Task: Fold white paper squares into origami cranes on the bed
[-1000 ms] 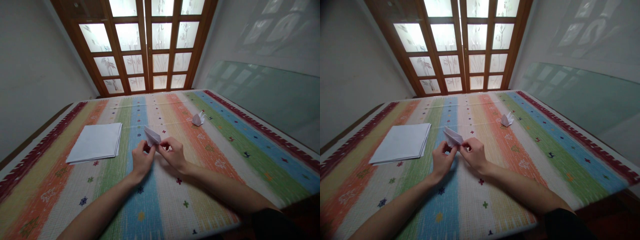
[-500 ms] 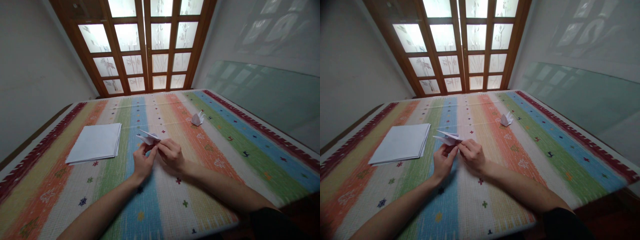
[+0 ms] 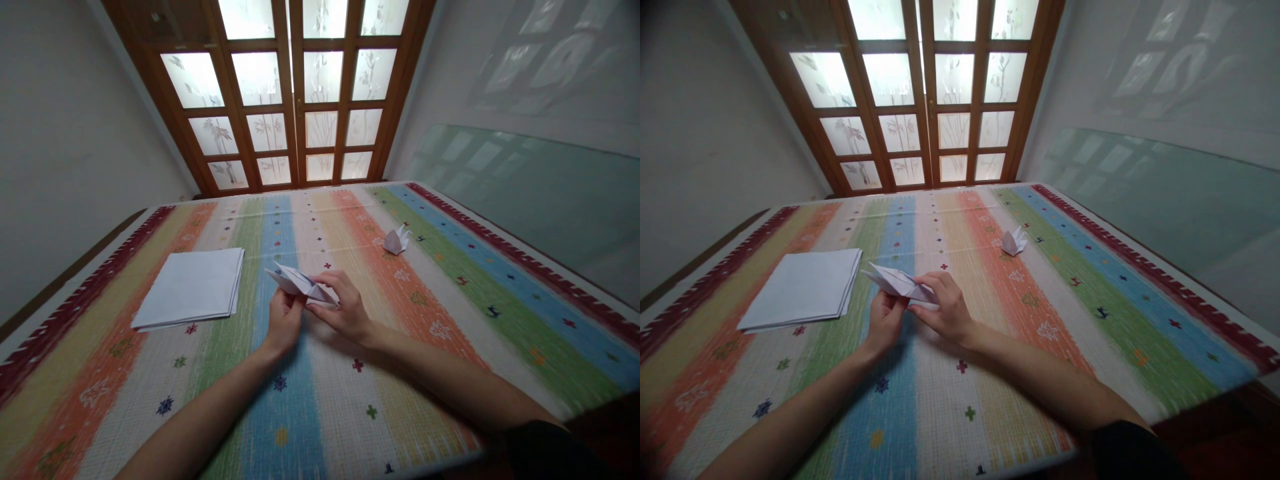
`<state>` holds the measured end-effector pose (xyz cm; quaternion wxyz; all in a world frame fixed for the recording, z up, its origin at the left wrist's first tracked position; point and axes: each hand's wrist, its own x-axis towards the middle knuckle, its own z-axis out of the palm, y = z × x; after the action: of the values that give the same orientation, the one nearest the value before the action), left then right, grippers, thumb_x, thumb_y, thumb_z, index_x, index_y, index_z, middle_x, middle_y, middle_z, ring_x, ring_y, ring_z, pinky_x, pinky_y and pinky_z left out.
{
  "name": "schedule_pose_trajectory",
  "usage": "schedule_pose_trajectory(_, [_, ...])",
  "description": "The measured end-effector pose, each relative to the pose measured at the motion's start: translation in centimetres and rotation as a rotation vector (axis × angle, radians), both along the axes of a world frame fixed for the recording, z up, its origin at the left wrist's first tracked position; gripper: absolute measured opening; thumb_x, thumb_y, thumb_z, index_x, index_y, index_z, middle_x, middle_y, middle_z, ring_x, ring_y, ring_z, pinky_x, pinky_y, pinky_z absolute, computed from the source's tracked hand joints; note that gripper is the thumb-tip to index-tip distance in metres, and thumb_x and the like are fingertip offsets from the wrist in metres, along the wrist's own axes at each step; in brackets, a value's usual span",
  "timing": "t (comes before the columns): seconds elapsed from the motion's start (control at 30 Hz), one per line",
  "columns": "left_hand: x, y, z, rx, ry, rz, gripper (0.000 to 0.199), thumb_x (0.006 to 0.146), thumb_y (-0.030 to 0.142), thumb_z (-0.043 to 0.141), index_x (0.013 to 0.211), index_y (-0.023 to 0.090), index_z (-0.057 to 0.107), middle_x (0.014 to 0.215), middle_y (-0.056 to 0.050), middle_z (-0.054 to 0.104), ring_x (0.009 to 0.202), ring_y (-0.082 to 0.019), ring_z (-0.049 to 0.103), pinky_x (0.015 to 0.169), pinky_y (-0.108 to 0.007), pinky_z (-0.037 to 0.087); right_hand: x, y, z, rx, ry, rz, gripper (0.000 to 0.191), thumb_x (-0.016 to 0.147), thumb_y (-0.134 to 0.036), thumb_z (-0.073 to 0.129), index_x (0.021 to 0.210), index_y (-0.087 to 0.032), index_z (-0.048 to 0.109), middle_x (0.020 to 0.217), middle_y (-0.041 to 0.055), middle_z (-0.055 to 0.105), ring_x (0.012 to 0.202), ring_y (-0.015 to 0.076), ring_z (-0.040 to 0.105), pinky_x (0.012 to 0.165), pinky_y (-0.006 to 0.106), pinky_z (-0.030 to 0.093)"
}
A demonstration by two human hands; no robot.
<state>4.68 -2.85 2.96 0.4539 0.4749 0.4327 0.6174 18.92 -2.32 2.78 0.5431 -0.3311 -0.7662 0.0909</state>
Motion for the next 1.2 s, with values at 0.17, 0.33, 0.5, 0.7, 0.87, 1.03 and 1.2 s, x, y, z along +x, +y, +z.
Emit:
schedule_pose_trajectory(0.17, [0.0,0.1,-0.2,0.015,-0.017,-0.005,0.030,0.062,0.025,0.073,0.088,0.018,0.061,0.086,-0.004,0.067,0.083,-0.019,0.064,0.078,-0.029,0.049,-0.1,-0.3,-0.6,0.022,-0.032,0.017,0.026,0.088,-0.023,0.059,0.114,-0.025,0.063,0.097,0.0072,0.063,0.092,0.0206,0.061,0.078,0.035,0.052])
schedule_pose_trajectory(0.33, [0.1,0.2,-0.6,0.025,-0.040,-0.023,0.026,0.064,0.022,0.069,0.087,0.016,0.059,0.080,-0.002,0.067,0.074,-0.016,0.063,0.071,-0.026,0.049,-0.2,-0.5,-1.0,0.136,-0.047,-0.016,0.040,0.085,-0.025,0.064,0.124,-0.021,0.053,0.098,0.0082,0.065,0.088,0.0209,0.062,0.075,0.034,0.053])
schedule_pose_trajectory(0.5, [0.1,0.2,-0.7,0.008,0.000,-0.009,0.021,0.065,0.022,0.068,0.083,0.015,0.061,0.075,-0.002,0.067,0.071,-0.016,0.063,0.068,-0.025,0.049,-0.2,-0.4,-0.8,0.136,-0.064,-0.048,0.024,0.086,-0.018,0.060,0.110,-0.022,0.059,0.091,0.0062,0.066,0.084,0.0195,0.063,0.072,0.033,0.053])
schedule_pose_trajectory(0.7, [-0.1,0.1,-0.9,-0.030,0.075,-0.015,0.018,0.066,0.028,0.069,0.076,0.013,0.066,0.073,-0.004,0.069,0.068,-0.016,0.062,0.066,-0.025,0.048,-0.3,-0.4,-0.7,0.165,-0.124,-0.065,0.024,0.087,-0.015,0.055,0.109,-0.019,0.064,0.094,0.0092,0.067,0.085,0.0197,0.063,0.074,0.033,0.053])
schedule_pose_trajectory(0.87, [-0.1,0.0,-0.5,-0.055,0.079,-0.009,0.023,0.068,0.032,0.070,0.078,0.012,0.068,0.075,-0.006,0.070,0.070,-0.018,0.063,0.069,-0.027,0.048,-0.1,-0.3,-0.5,0.029,-0.045,-0.014,0.018,0.089,-0.018,0.052,0.100,-0.020,0.067,0.089,0.0068,0.070,0.083,0.0189,0.064,0.075,0.033,0.052])
schedule_pose_trajectory(1.03, [-0.2,-0.2,0.2,-0.069,0.101,0.013,0.027,0.067,0.036,0.073,0.076,0.011,0.069,0.071,-0.005,0.069,0.063,-0.016,0.061,0.061,-0.025,0.047,-0.2,0.1,0.2,-0.363,0.161,0.030,0.013,0.086,-0.029,0.058,0.083,-0.019,0.066,0.075,0.0032,0.069,0.069,0.0158,0.063,0.066,0.029,0.049])
schedule_pose_trajectory(1.2, [-0.4,-0.2,0.6,-0.073,0.065,-0.021,0.027,0.067,0.037,0.073,0.074,0.012,0.068,0.066,-0.003,0.067,0.058,-0.014,0.059,0.056,-0.024,0.045,-0.4,0.7,0.4,-0.705,0.316,0.100,0.027,0.077,-0.040,0.067,0.063,-0.019,0.057,0.059,-0.0004,0.059,0.055,0.0123,0.053,0.051,0.025,0.041])
